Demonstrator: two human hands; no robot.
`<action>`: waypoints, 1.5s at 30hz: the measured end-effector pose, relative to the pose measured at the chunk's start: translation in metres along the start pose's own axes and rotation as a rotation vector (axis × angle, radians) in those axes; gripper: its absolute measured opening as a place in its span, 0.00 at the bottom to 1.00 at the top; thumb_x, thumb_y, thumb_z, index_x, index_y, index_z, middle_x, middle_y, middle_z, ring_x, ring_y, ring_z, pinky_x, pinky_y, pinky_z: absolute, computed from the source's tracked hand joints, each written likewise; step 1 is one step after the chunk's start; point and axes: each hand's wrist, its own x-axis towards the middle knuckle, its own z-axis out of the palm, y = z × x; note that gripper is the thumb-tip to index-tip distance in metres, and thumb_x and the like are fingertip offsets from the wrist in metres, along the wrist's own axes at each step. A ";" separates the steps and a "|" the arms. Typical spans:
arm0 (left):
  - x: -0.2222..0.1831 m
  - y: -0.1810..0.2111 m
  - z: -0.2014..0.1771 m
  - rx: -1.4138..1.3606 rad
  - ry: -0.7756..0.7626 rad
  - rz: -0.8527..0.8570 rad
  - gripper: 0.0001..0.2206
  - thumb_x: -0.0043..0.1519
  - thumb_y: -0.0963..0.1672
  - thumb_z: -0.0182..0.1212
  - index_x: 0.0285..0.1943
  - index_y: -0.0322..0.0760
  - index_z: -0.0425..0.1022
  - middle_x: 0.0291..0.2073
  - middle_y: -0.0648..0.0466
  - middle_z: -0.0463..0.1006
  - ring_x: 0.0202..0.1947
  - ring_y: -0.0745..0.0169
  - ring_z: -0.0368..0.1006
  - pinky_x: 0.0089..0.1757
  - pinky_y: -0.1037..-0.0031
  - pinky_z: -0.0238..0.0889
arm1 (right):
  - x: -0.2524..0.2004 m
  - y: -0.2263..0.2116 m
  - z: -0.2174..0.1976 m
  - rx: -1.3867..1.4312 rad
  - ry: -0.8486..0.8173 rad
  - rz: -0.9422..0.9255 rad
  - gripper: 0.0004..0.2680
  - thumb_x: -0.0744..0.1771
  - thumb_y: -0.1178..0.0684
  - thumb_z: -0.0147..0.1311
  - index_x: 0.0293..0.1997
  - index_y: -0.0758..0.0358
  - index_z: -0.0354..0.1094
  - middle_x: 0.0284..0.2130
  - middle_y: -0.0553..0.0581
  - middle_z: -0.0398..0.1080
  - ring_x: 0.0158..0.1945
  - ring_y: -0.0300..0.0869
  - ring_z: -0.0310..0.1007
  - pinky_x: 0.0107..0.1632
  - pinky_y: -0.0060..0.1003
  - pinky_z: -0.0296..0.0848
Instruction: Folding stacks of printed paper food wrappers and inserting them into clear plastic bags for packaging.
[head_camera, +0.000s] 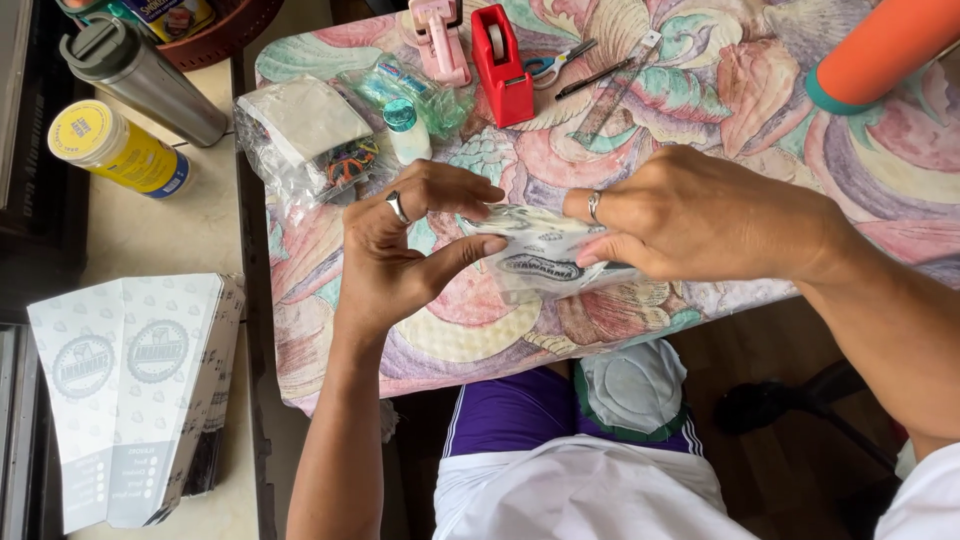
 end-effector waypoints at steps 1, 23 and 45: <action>-0.002 -0.001 0.000 0.000 -0.002 0.001 0.09 0.60 0.40 0.72 0.43 0.35 0.75 0.45 0.47 0.81 0.49 0.52 0.79 0.54 0.65 0.71 | 0.001 0.001 -0.001 -0.001 0.002 0.001 0.11 0.66 0.49 0.65 0.38 0.61 0.63 0.07 0.55 0.54 0.12 0.51 0.60 0.20 0.44 0.59; 0.028 -0.263 0.092 0.090 -0.504 -0.458 0.08 0.54 0.41 0.69 0.42 0.38 0.81 0.30 0.44 0.81 0.37 0.44 0.80 0.45 0.58 0.71 | -0.052 0.093 0.185 0.750 0.222 0.629 0.19 0.60 0.52 0.70 0.55 0.63 0.76 0.45 0.63 0.76 0.44 0.50 0.75 0.48 0.45 0.75; -0.006 -0.295 0.102 -0.001 -0.497 -0.636 0.07 0.62 0.43 0.63 0.47 0.36 0.76 0.32 0.45 0.79 0.38 0.44 0.79 0.44 0.56 0.71 | -0.027 -0.020 0.227 0.122 0.013 0.116 0.22 0.71 0.32 0.25 0.78 0.23 0.36 0.79 0.38 0.30 0.80 0.48 0.22 0.72 0.62 0.21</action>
